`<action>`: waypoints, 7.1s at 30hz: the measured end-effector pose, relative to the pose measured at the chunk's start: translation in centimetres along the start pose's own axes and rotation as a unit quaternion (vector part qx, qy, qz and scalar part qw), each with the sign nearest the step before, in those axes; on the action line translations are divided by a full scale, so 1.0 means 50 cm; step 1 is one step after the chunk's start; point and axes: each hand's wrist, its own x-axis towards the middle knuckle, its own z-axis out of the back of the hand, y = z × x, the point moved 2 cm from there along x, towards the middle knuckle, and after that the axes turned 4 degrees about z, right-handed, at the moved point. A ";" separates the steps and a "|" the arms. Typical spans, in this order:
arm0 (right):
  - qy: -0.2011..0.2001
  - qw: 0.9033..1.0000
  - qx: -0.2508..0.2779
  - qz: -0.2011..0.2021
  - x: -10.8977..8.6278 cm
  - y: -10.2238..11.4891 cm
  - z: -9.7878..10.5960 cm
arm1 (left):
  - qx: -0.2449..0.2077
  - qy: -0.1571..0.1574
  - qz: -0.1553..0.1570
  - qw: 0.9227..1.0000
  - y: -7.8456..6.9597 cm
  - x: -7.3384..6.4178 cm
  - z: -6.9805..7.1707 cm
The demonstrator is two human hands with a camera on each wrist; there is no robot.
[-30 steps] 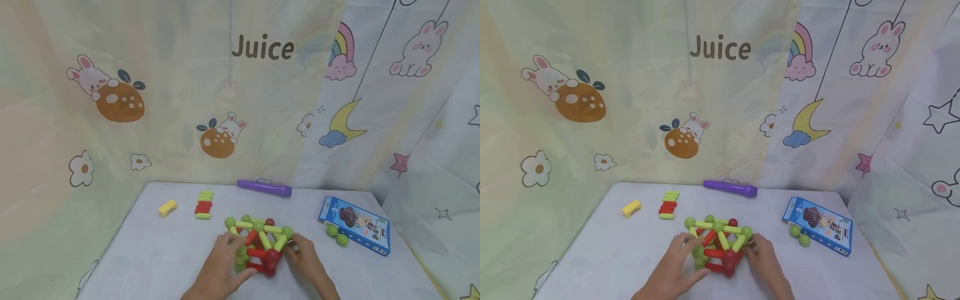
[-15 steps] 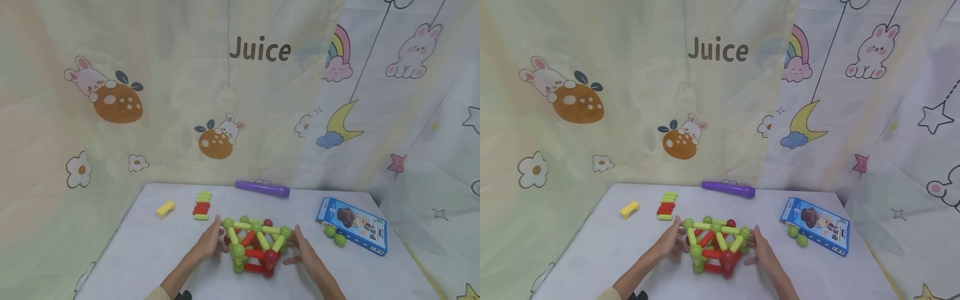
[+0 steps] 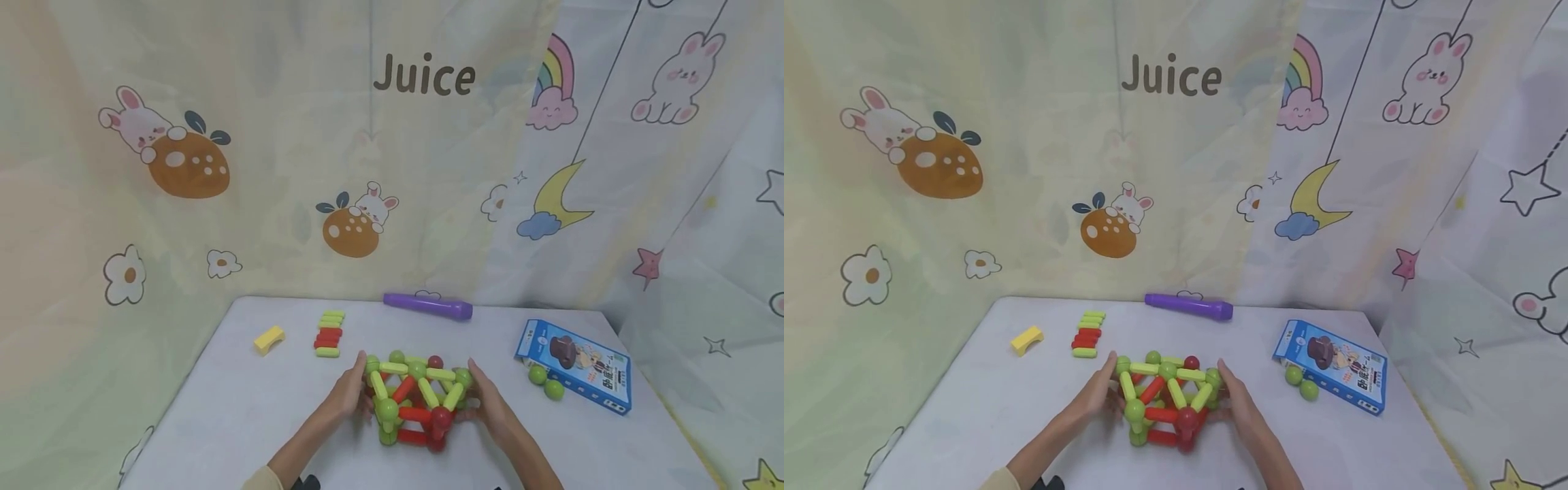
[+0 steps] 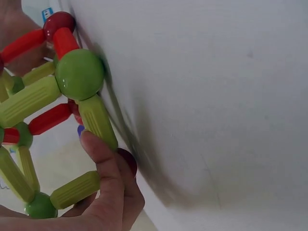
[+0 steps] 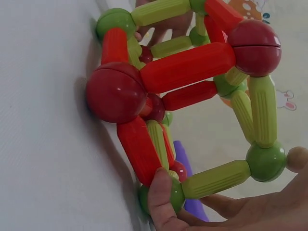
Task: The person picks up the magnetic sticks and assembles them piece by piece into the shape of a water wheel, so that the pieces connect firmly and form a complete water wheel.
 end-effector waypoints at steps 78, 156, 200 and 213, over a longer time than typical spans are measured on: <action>-0.038 0.897 -0.263 0.353 -0.035 -0.009 -0.013 | 0.114 -0.042 -0.242 0.963 0.026 -0.040 -0.017; -0.043 0.918 -0.268 0.289 -0.060 -0.018 -0.001 | 0.205 -0.021 -0.247 0.947 -0.131 -0.126 -0.005; -0.057 0.918 -0.267 0.287 -0.080 -0.027 0.031 | 0.421 -0.224 -0.145 0.867 0.062 0.113 0.204; -0.057 0.920 -0.262 0.285 -0.088 -0.028 0.029 | 0.396 -0.199 -0.100 0.891 0.062 0.083 0.184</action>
